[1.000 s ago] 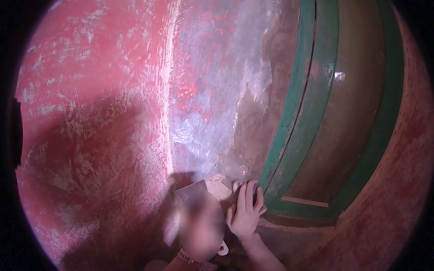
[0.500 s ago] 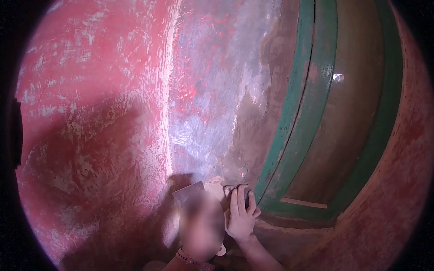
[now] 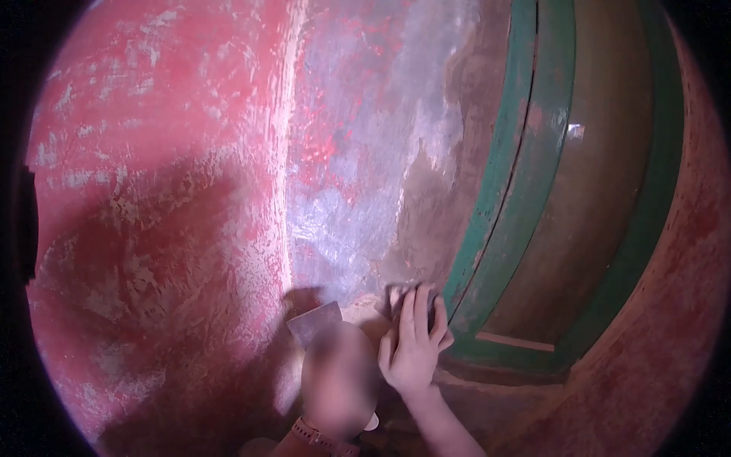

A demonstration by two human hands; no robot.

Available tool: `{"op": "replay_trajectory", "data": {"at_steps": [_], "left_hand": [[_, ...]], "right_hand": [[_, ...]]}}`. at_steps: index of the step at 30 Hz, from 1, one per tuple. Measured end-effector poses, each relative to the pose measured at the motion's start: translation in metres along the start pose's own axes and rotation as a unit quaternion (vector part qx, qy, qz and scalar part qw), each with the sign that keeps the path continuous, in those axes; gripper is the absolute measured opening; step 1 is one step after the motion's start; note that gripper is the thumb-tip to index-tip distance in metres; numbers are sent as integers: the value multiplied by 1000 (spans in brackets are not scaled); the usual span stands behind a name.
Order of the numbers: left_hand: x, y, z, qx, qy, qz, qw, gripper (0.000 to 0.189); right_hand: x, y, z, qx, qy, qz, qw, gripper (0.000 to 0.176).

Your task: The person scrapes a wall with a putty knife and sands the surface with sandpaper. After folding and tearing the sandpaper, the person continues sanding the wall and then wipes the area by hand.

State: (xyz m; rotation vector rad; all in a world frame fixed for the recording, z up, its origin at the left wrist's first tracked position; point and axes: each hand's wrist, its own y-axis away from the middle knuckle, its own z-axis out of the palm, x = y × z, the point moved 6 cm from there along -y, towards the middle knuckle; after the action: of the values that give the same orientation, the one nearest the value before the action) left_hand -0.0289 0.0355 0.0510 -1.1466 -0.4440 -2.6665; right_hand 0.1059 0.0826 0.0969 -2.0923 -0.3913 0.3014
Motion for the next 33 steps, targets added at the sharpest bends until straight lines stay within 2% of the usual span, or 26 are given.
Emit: {"op": "replay_trajectory", "data": {"at_steps": [1,5,8,13,17,21,25,30,33], "left_hand": [[-2,2,-2,2,-6,-9,1000,26],[-6,-1,2,4,-19,-1,1000,26],[-5,-2,0,6,-10,12,1000,28],[-1,1,-1,3,-8,1,1000,29],[-6,-1,3,-4,-5,-4,1000,29],[-5,-3,3,3,-9,9,1000,28],[-5,0,2,4,-13,-1,1000,26],[-10,-2,4,1,-27,15,1000,26],[-4,-4,1,10,-9,21,1000,25]], "right_hand": [[2,-6,-3,16,-11,-5,1000,81],[15,39,29,-25,7,15,1000,85],[17,60,40,-52,27,-25,998,86],[12,0,-9,6,6,21,1000,85],[21,48,26,-55,15,15,998,88],[9,42,15,-25,-39,13,999,87],[12,12,2,13,-3,3,1000,84],[10,58,30,-16,12,4,1000,83],[5,46,23,-26,14,-7,1000,83]]}}
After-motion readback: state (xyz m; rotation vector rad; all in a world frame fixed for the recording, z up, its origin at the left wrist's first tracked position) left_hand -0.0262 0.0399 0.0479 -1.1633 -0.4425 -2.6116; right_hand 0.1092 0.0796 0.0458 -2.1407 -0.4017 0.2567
